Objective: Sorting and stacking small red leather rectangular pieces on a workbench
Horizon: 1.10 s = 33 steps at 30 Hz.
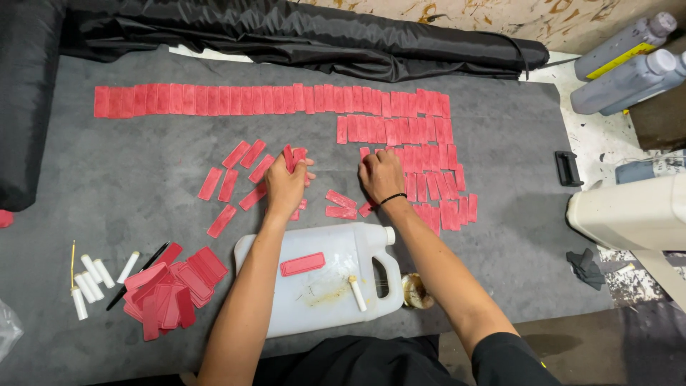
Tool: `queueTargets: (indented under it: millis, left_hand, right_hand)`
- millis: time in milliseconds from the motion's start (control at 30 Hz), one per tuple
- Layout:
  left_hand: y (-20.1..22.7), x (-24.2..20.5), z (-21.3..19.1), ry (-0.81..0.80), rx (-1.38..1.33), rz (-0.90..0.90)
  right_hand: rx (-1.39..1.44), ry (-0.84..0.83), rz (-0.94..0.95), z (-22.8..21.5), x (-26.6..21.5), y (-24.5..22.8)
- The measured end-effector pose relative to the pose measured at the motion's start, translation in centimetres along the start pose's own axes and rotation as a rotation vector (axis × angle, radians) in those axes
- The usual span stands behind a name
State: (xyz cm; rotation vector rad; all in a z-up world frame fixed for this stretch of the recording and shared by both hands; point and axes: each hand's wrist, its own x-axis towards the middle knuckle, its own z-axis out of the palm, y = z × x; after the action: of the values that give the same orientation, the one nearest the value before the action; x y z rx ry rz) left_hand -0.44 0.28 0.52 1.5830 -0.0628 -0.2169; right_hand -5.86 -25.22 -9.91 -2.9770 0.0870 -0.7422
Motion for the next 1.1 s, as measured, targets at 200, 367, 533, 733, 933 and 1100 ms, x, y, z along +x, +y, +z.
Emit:
queueTargets:
  millis: [200,367,533,733,933,1100]
  left_hand:
    - [0.3,-0.1,-0.1,0.011,-0.010,-0.008]
    - [-0.4,0.3,0.0,0.008,0.002,-0.004]
    - [0.2,0.1,0.1,-0.003,0.022,-0.022]
    - [0.0,0.2,-0.1,-0.004,0.011,-0.032]
    - [-0.1,0.2,0.1,-0.001,0.030,-0.023]
    - [-0.6,0.4,0.1,0.003,0.014,-0.026]
  right_hand:
    - [-0.041,0.078,0.039,0.1,0.4,0.8]
    - [0.152,0.065,0.028,-3.1,1.0,-1.7]
    - [0.560,-0.536,-0.196,-4.7,1.2,-4.6]
    - [0.354,-0.599,-0.208,-4.3,2.0,-5.5]
    - [0.126,-0.385,0.003,-0.8,3.4,-2.6]
    - [0.004,-0.274,0.077,1.5,3.5,0.0]
